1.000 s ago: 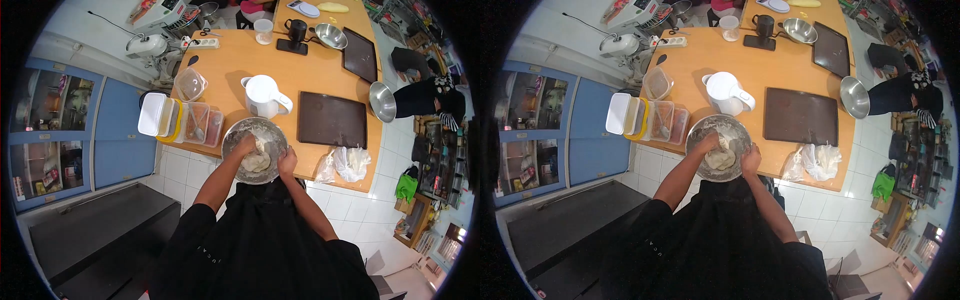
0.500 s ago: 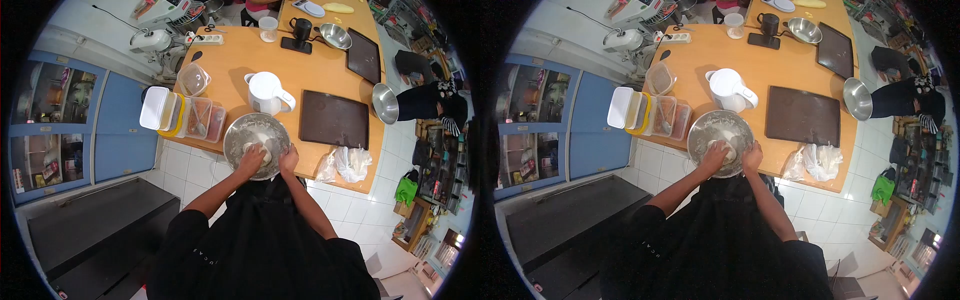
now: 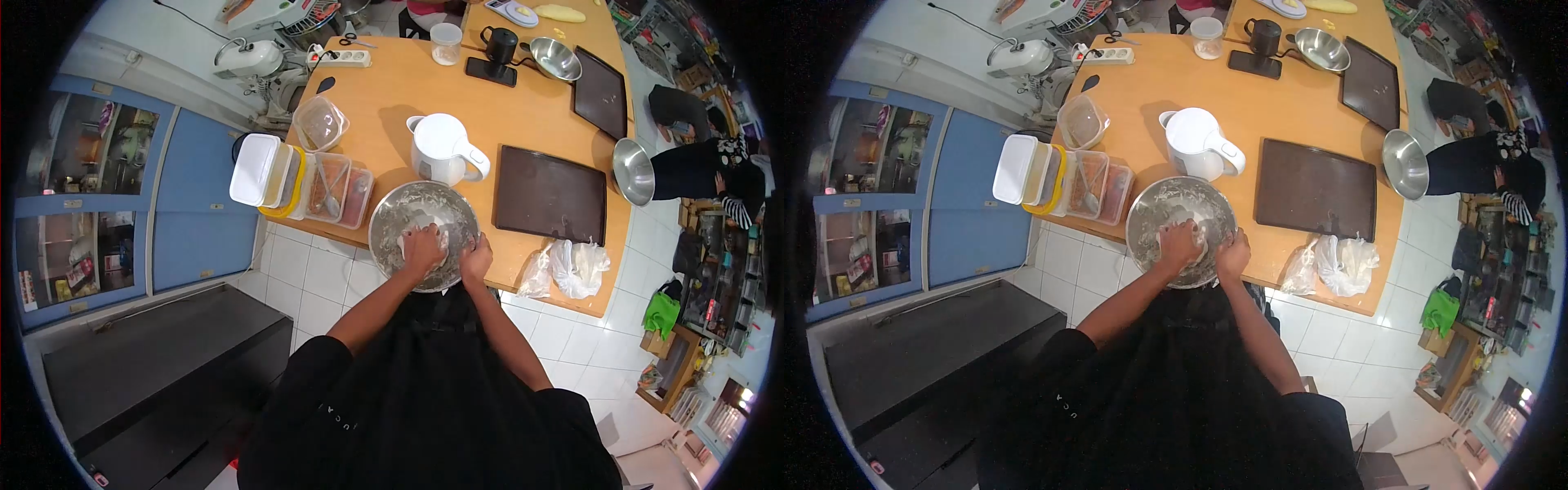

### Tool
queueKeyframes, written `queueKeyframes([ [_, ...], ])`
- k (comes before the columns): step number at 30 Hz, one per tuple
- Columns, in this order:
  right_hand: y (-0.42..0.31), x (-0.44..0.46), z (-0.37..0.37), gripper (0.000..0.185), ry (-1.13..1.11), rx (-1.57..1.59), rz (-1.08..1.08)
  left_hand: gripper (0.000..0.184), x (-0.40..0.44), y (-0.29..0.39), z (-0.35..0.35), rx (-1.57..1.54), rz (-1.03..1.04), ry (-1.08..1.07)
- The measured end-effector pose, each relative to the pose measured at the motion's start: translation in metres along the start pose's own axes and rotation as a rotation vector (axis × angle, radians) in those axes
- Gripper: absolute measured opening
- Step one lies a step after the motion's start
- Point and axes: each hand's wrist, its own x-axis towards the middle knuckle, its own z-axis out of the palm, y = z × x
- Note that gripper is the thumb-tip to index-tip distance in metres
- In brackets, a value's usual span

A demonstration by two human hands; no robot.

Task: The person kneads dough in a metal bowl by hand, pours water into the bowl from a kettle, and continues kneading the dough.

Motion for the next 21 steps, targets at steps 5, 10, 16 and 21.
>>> queueKeyframes([
  [5,-0.001,0.000,0.003,0.020,-0.024,0.010,0.064,0.033,0.003,-0.009,0.023,0.096,0.035,0.048],
  [10,0.005,0.000,0.006,0.019,0.034,-0.003,-0.005,0.032,0.002,-0.012,0.030,0.134,0.074,0.151],
  [16,-0.002,0.000,0.003,0.016,0.023,0.019,0.025,0.028,0.016,-0.021,0.045,0.138,0.140,0.223],
  [21,-0.003,0.002,0.001,0.015,0.013,0.052,0.006,0.033,0.039,-0.027,0.051,0.138,0.215,0.240],
])
